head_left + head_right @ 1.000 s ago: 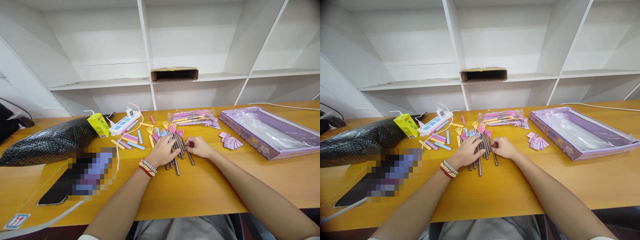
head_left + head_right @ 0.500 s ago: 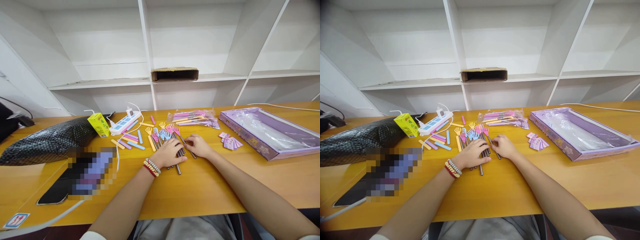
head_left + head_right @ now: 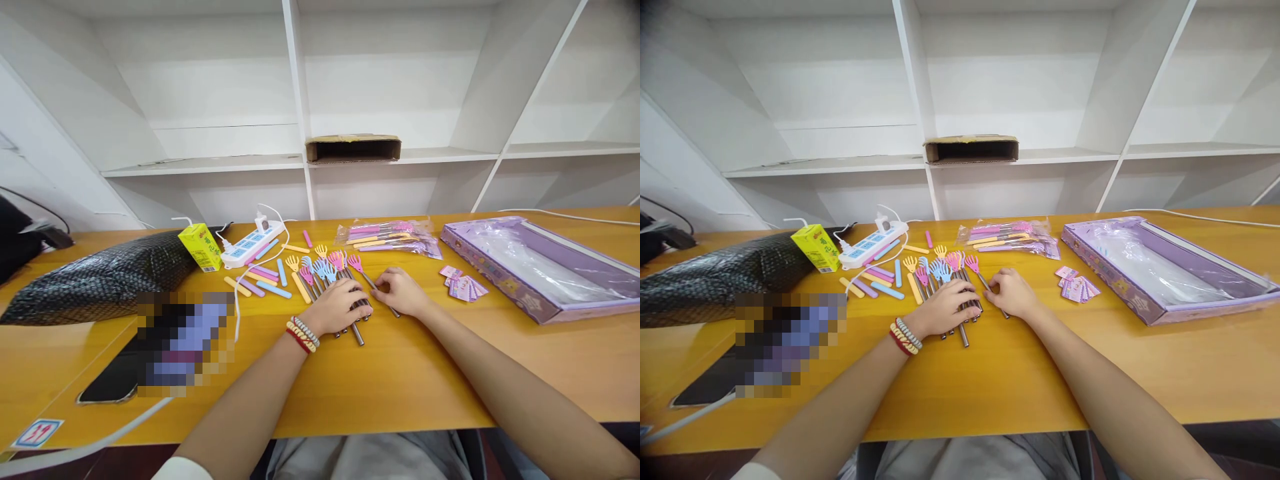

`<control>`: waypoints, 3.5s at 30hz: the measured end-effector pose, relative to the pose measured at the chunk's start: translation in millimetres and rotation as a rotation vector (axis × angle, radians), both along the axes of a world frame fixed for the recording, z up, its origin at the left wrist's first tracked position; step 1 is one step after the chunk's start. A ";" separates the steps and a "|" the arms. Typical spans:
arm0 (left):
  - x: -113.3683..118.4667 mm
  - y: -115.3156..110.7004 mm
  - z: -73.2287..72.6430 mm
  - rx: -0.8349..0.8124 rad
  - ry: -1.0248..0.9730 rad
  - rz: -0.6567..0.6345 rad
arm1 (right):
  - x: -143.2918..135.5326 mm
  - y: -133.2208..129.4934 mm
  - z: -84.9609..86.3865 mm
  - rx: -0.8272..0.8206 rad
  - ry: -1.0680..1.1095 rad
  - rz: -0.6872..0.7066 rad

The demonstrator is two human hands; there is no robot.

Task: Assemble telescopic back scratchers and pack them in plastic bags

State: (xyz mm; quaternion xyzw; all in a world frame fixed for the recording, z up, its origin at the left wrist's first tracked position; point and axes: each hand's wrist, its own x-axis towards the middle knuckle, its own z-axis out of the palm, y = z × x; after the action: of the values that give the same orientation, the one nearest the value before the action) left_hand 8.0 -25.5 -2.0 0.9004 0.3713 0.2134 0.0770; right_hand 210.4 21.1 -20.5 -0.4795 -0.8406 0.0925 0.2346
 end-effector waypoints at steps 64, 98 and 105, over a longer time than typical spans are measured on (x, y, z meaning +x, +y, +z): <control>5.3 -2.6 5.7 0.160 -0.186 0.265 | 9.9 -8.6 31.5 -0.659 1.275 0.135; 6.4 -2.1 3.6 0.240 -0.277 0.254 | 3.0 -10.1 22.2 -0.676 1.216 0.113; 6.4 -3.1 1.4 0.223 -0.233 0.193 | -4.0 -16.2 17.3 -0.654 0.907 0.265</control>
State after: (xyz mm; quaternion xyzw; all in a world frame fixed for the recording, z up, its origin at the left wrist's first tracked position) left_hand 14.4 -28.6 -0.6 0.8327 0.4186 0.3625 -0.0017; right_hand 206.5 4.9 -3.1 -0.3302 -0.6364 0.5727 0.3974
